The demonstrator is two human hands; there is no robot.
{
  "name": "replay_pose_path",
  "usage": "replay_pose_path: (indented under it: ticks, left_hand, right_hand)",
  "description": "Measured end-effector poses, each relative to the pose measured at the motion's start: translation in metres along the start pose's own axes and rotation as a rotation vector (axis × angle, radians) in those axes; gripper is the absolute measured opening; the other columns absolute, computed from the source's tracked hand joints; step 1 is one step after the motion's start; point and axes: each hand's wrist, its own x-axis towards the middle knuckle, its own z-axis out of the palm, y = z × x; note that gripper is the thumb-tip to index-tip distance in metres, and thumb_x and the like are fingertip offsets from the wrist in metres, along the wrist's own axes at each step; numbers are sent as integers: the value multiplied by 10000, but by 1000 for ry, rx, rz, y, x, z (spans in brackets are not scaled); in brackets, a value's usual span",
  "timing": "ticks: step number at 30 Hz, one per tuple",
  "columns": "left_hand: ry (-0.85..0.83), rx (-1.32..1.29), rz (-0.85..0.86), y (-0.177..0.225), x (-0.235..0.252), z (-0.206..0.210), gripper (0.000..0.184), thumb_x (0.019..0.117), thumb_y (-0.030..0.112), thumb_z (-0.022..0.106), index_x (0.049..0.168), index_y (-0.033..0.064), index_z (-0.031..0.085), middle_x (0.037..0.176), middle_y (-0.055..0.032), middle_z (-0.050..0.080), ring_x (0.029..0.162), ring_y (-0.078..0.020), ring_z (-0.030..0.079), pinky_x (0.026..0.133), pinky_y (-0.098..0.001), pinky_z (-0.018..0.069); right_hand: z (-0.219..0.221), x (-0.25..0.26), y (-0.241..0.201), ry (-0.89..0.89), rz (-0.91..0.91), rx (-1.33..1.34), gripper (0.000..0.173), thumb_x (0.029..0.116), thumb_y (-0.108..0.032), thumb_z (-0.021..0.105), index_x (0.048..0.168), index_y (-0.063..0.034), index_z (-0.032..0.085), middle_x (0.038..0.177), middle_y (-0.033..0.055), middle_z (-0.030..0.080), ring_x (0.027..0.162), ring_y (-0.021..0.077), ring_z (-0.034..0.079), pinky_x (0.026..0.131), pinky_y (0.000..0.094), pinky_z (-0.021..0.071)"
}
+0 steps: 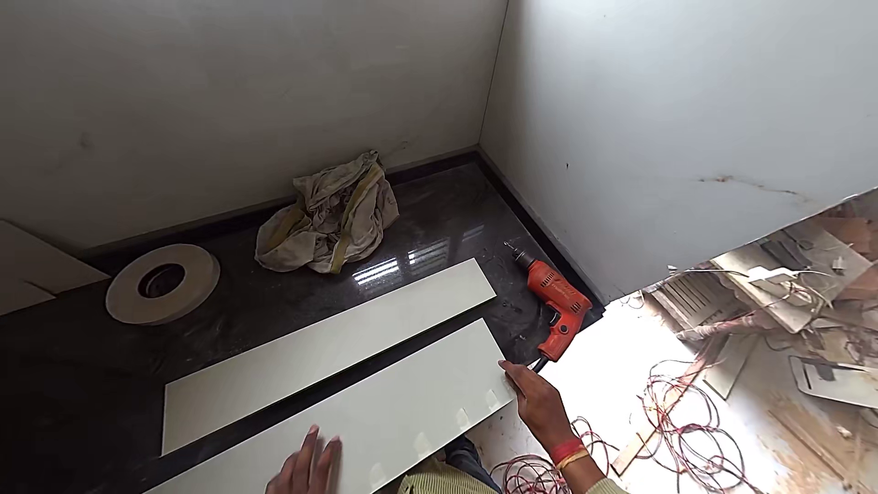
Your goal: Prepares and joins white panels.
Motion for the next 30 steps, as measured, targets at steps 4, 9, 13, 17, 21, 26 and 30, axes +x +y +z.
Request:
replay_pose_path:
  ticks: [4, 9, 13, 17, 21, 26, 30]
  left_hand:
    - [-179, 16, 48, 15, 40, -11, 1360, 439, 634, 931, 1606, 218, 369, 1681, -284, 153, 1503, -595, 156, 1152, -773, 145]
    - [-388, 116, -47, 31, 54, -19, 1413, 457, 536, 969, 1646, 256, 260, 1713, -227, 51, 1535, -547, 108, 1138, -754, 222]
    - [-422, 138, -76, 38, 56, -22, 1418, 460, 514, 975, 1647, 236, 253, 1715, -224, 35, 1531, -551, 118, 1124, -766, 236]
    - [-435, 156, -87, 37, 60, -22, 1419, 476, 525, 971, 1653, 242, 231, 1716, -221, 30, 1535, -544, 112, 1137, -750, 232]
    - [-425, 165, -78, 34, 57, -17, 1436, 451, 532, 970, 1652, 245, 235, 1720, -207, 22, 1541, -533, 99, 1142, -752, 215]
    - [-438, 173, -78, 34, 60, -20, 1424, 473, 550, 964, 1654, 246, 229, 1721, -205, 11, 1540, -537, 95, 1141, -748, 221]
    - [-415, 164, -91, 36, 57, -19, 1424, 455, 547, 963, 1650, 263, 243, 1721, -198, 42, 1545, -522, 106, 1135, -751, 230]
  right_hand:
    - [0, 8, 0, -3, -105, -192, 277, 852, 16, 606, 1035, -141, 742, 915, 19, 737, 844, 245, 695, 836, 449, 552]
    - [-31, -18, 6, -130, -49, -113, 161, 850, 0, 614, 947, -113, 674, 852, 32, 698, 797, 262, 674, 800, 492, 530]
    - [-41, -67, 20, -111, -16, -94, 134, 926, -121, 606, 905, -163, 732, 791, -5, 707, 749, 223, 671, 794, 451, 549]
    - [-51, -60, -11, 196, -8, -73, 221, 947, -247, 565, 876, -156, 754, 775, -19, 727, 769, 141, 696, 925, 388, 548]
    - [-22, -32, -51, 5, 185, 124, 327, 899, -92, 664, 1218, -32, 705, 1082, 76, 748, 1050, 274, 712, 985, 491, 562]
    - [15, -17, -60, -84, 263, 86, 377, 941, -28, 598, 1311, -49, 668, 1127, 121, 732, 1084, 316, 700, 944, 448, 578]
    - [17, -19, -60, -25, 257, 99, 316, 901, -6, 610, 1197, -45, 712, 960, 70, 740, 942, 259, 723, 891, 414, 593]
